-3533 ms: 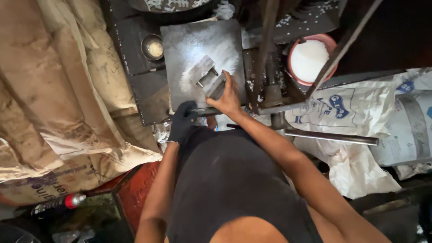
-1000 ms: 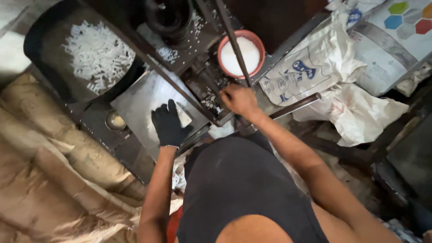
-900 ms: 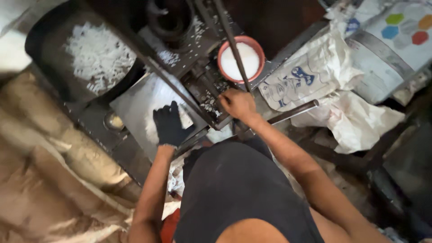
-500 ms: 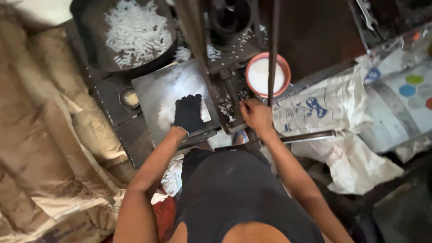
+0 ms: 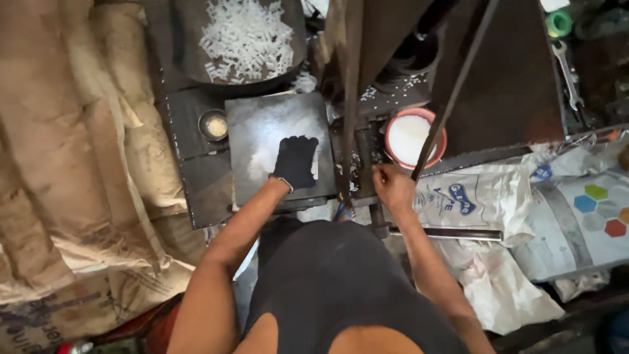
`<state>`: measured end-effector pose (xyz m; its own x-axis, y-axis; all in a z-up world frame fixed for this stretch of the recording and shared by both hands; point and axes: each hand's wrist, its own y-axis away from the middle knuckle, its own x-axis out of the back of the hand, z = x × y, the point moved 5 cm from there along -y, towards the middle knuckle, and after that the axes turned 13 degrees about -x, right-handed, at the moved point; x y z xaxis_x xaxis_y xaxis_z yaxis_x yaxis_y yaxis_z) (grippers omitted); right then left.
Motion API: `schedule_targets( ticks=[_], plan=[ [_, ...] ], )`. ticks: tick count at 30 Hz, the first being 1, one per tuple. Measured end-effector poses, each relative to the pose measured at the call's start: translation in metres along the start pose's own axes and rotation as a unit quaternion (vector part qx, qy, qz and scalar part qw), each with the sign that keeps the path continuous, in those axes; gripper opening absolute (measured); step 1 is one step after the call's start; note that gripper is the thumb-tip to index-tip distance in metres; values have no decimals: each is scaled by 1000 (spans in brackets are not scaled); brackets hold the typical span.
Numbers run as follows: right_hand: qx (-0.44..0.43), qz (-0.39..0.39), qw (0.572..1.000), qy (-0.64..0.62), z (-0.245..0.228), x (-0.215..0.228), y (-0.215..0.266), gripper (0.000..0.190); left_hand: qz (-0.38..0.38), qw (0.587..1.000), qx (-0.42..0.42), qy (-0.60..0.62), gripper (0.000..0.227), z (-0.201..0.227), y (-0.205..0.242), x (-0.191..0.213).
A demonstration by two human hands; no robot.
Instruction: The person operates a manual press machine by turning a crank handle, then removes a small metal component from the press and places it on a metal tray. The person repeats this cycle multiple times.
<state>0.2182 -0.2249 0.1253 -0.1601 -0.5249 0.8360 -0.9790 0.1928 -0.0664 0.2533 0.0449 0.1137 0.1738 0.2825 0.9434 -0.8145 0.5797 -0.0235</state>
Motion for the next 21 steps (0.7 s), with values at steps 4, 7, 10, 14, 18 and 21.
schedule_targets(
  ticks=[4, 7, 10, 14, 18, 21],
  plan=[
    [4, 14, 993, -115, -14, 13, 7, 15, 60, 990, -54, 117, 101, -31, 24, 3],
    [41, 0, 980, -195, -40, 20, 22, 15, 101, 972, -68, 199, 120, -62, 54, 13],
    [10, -119, 965, -233, -66, 2, 42, 15, 51, 902, 83, 420, 114, -86, 75, -7],
    [-57, -297, 908, -291, -97, -63, 54, 23, 177, 874, 188, 412, 57, -105, 85, -19],
    [-43, -313, 899, -305, -124, -136, 44, 33, 262, 882, 268, 286, 43, -103, 87, -23],
    [-165, -358, 856, -334, -121, -189, 41, 35, 264, 875, 314, 257, 45, -97, 89, -21]
  ],
)
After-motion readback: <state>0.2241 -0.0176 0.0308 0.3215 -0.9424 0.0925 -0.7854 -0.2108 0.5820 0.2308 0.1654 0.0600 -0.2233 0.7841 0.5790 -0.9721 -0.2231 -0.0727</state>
